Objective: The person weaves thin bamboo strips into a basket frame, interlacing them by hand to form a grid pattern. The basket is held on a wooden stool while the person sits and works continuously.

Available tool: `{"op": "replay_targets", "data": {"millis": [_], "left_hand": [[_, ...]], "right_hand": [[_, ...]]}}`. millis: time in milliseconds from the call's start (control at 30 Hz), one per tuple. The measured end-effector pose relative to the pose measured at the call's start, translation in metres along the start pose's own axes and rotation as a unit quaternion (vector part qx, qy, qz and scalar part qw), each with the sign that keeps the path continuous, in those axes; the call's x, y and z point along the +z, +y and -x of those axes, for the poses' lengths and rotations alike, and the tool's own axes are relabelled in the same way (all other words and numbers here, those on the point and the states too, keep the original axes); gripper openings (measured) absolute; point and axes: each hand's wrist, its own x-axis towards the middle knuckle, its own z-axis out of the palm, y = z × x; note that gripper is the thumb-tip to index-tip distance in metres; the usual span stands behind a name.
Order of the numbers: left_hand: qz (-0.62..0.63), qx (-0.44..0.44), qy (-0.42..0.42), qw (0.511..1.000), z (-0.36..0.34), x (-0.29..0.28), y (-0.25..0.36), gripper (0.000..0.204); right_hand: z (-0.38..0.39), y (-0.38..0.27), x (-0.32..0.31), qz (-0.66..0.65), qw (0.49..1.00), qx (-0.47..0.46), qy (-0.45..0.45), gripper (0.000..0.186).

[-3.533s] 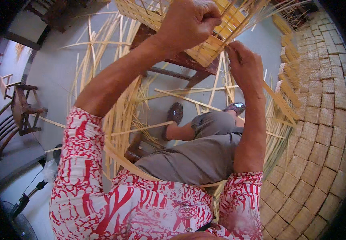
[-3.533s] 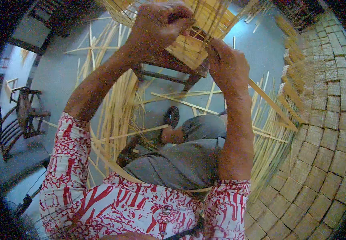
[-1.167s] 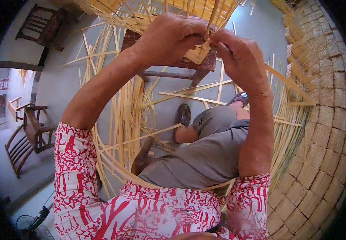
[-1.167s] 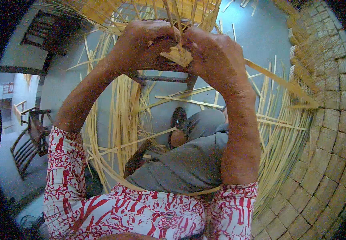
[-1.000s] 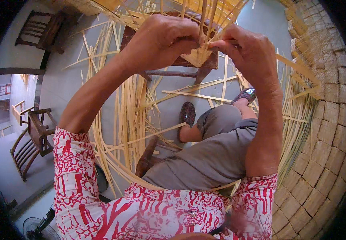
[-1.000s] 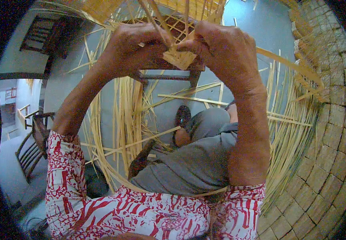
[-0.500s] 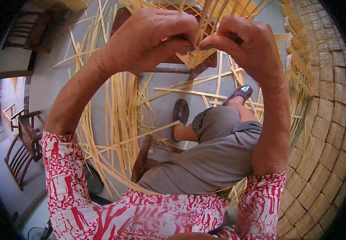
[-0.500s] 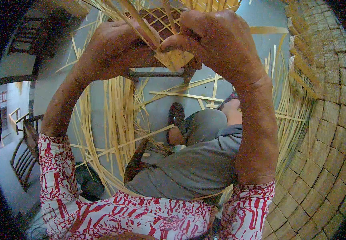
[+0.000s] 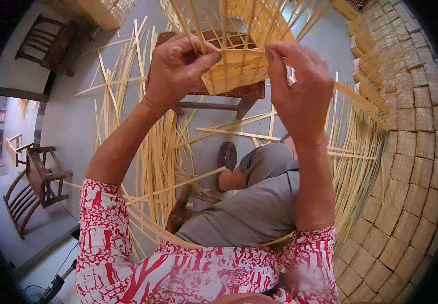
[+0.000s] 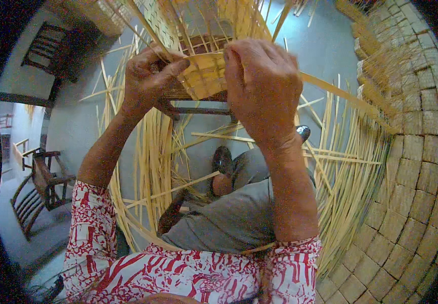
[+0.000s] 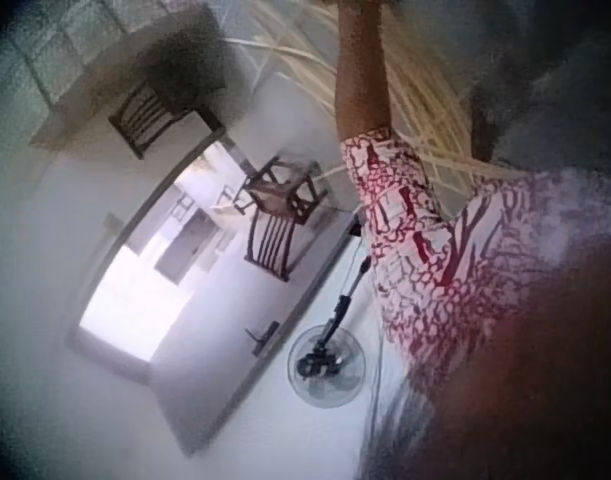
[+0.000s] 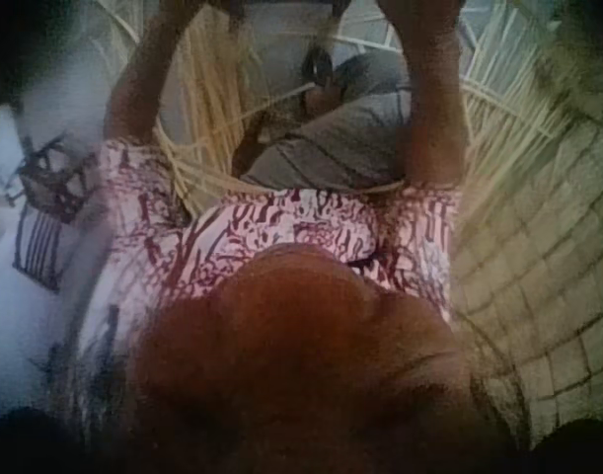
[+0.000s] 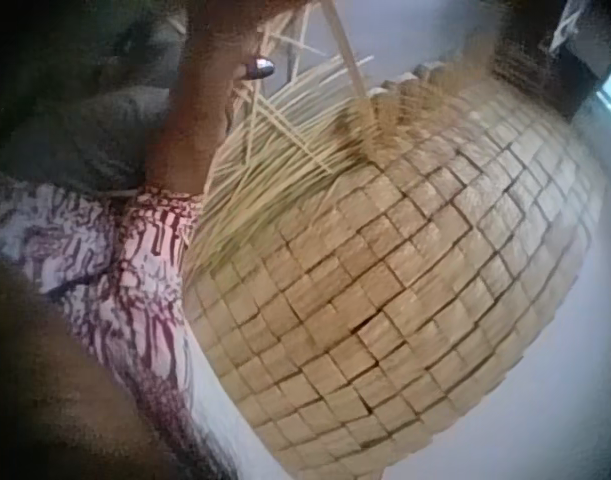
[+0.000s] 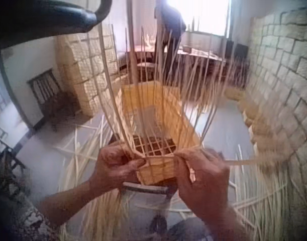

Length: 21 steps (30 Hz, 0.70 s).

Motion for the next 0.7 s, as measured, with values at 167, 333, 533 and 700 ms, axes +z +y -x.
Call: {"op": "replay_targets", "data": {"millis": [167, 333, 533, 700], "left_hand": [[0.054, -0.011, 0.009, 0.998, -0.008, 0.010, -0.021, 0.007], [0.024, 0.044, -0.002, 0.999, -0.025, 0.019, -0.017, 0.008], [0.021, 0.020, 0.016, 0.999, -0.037, 0.034, -0.012, 0.008], [0.041, 0.056, 0.059, 0.996, -0.043, 0.033, -0.020, 0.010]], "right_hand": [[0.040, 0.030, 0.036, -0.264, 0.882, 0.367, -0.129, 0.015], [0.009, 0.057, 0.036, -0.598, 0.613, 0.504, 0.111, 0.012], [0.004, 0.092, 0.027, -0.813, 0.425, 0.391, 0.071, 0.015], [-0.036, 0.050, 0.016, -0.661, 0.657, 0.362, -0.031, 0.034]]}}
